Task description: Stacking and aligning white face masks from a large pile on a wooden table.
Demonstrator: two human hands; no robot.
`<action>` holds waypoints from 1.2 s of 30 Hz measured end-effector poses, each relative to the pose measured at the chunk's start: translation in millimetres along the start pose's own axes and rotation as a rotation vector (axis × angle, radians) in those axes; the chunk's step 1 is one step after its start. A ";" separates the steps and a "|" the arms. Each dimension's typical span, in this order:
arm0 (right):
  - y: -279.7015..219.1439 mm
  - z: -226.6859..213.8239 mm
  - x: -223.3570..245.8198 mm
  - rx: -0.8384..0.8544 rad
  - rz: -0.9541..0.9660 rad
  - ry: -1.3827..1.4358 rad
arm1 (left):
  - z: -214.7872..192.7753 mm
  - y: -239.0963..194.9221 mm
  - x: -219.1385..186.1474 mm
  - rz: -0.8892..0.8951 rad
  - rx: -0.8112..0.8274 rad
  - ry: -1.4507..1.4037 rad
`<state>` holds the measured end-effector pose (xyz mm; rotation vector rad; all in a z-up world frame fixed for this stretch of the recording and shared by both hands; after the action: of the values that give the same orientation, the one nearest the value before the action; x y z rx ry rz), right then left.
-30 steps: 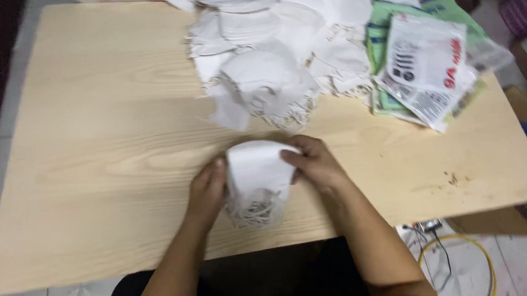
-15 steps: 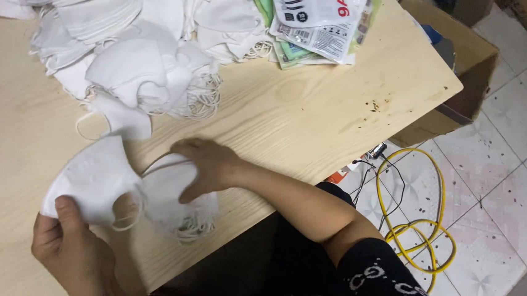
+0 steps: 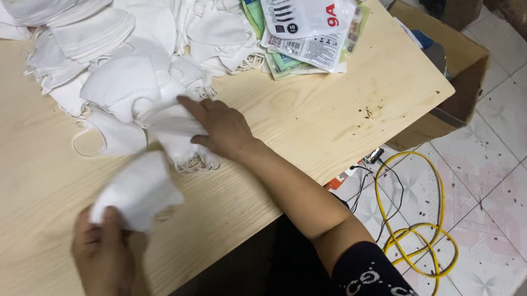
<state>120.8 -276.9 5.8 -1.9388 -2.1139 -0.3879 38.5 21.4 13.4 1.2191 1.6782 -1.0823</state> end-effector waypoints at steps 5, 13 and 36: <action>0.0 9.1 -20.8 -0.220 0.059 -0.164 | 35.2 -23.5 -16.4 -0.321 0.095 -0.375; -9.4 20.1 -19.4 -0.395 -0.117 -0.142 | 48.3 1.5 40.2 -0.308 0.202 -0.408; -47.7 14.3 10.2 -0.071 0.013 1.194 | 13.9 23.5 21.6 0.021 0.094 -0.465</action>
<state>72.4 -266.2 -5.3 -1.1748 -1.2671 -1.2328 57.6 18.9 -15.6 0.9452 1.2672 -1.3251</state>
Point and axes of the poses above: each hand's wrist, its own y-axis towards the middle knuckle, its own z-axis out of the palm, x = y × z, the point moved 5 cm from there along y, towards the middle knuckle
